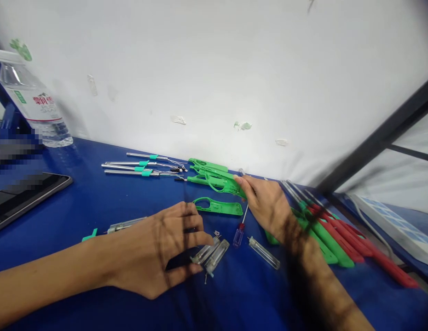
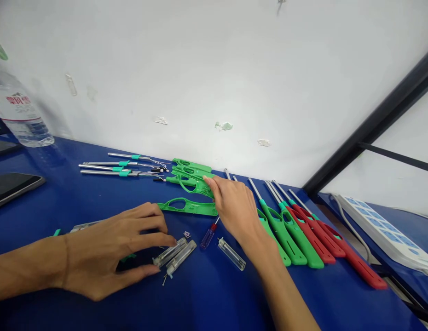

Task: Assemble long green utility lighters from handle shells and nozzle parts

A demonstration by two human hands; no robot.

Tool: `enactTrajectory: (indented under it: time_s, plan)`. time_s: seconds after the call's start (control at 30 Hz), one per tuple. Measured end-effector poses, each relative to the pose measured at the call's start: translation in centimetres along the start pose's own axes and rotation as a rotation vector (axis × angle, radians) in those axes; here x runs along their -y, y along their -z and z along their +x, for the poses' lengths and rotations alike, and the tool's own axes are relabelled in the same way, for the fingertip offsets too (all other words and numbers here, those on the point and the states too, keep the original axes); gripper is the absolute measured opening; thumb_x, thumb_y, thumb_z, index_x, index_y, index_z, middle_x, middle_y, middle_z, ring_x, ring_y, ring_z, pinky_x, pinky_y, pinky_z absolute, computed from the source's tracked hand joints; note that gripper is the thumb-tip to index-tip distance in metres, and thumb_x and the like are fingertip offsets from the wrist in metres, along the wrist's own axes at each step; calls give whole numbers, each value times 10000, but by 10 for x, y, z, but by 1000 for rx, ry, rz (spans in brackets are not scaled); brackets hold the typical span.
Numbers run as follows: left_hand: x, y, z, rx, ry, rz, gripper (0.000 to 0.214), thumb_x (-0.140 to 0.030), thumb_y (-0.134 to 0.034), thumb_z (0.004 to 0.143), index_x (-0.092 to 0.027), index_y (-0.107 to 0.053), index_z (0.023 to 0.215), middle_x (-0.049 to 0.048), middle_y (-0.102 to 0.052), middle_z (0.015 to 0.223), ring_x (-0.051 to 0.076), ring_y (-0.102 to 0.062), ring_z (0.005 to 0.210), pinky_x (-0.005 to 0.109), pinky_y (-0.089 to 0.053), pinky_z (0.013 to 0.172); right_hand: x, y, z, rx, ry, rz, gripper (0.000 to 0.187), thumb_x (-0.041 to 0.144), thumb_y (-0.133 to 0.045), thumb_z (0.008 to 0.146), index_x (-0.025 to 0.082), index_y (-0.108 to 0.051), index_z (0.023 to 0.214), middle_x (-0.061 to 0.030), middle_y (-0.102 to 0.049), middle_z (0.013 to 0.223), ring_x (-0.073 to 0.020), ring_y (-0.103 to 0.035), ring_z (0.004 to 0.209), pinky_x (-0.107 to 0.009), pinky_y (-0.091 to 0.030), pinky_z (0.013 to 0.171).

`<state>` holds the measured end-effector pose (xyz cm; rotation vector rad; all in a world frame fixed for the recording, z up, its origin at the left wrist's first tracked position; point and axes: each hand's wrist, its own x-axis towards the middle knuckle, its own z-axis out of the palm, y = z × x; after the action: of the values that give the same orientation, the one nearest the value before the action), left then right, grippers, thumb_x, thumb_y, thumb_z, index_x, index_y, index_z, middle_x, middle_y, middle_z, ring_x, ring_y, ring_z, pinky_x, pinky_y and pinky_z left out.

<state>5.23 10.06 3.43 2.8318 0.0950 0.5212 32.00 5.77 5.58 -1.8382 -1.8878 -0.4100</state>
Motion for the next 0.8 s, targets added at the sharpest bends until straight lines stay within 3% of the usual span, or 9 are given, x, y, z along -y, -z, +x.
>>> enactTrajectory:
  time_s: [0.2,0.53,0.8]
  plan:
    - [1,-7,-4,37,-2,67,488,-285,-639,944,-234,-535,1418,77,-648,1180,259,-583,1126,478,-347,1169,-1,-3,0,-6,26,7,526,522,-333,1103,243,-557,717,-11,-637,614,-193,-611,589,-300,-273,568]
    - [-1,-4,0,14,3,63,444,-202,-609,942,-246,-572,1383,43,-679,1082,231,-606,1052,426,-432,1089,-1,-3,-2,-20,51,10,547,525,-317,1108,238,-584,726,-14,-632,614,-188,-604,570,-304,-269,560]
    - [3,-5,-1,-71,1,65,393,-249,-601,957,-244,-599,1350,57,-701,1096,232,-640,1026,455,-422,1120,-1,-4,-2,-28,47,2,544,523,-320,1108,240,-593,732,-10,-633,618,-189,-609,570,-304,-276,560]
